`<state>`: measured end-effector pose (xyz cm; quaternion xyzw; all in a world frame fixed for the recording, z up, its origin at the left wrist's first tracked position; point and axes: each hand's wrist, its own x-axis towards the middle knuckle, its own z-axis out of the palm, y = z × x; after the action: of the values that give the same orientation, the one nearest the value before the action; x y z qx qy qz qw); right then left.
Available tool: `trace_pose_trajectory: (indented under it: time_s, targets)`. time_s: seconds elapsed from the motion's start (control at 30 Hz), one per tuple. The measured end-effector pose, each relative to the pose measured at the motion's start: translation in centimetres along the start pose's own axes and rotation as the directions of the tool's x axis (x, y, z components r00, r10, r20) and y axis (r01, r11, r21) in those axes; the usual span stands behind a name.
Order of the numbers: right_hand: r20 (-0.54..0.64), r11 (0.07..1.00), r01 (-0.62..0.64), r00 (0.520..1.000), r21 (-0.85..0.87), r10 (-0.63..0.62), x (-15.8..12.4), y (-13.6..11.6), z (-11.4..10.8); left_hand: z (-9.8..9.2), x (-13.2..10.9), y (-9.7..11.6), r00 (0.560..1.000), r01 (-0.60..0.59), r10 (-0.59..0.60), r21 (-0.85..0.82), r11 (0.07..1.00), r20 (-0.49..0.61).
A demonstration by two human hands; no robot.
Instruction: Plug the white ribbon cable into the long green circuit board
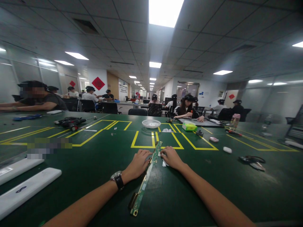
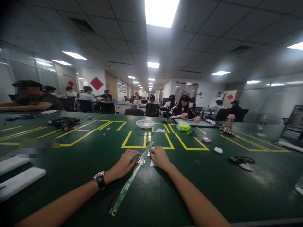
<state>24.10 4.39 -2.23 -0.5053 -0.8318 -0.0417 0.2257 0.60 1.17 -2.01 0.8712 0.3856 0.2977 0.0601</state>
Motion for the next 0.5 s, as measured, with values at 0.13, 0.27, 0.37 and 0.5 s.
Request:
trace_pose_trajectory:
  time_s: [0.13,0.27,0.37,0.5]
  targets:
    - [0.001,0.999,0.034,0.999,0.023,-0.034,-0.06,0.05,0.28,-0.14,-0.06,0.13,1.0,0.004,-0.004,-0.004,1.0,0.008]
    - [0.014,0.988,0.132,0.991,0.085,-0.133,-0.11,-0.19,0.02,-0.23,-0.07,0.15,1.0,0.007,-0.007,0.0,1.0,0.018]
    - [-0.009,0.998,0.05,0.999,0.044,-0.049,0.0,-0.16,0.0,-0.22,-0.05,0.15,1.0,0.009,-0.009,0.008,1.0,0.014]
    - [-0.013,0.999,0.028,1.0,0.036,-0.027,0.02,-0.12,-0.01,-0.29,-0.09,0.27,1.0,0.013,-0.013,0.017,1.0,0.015]
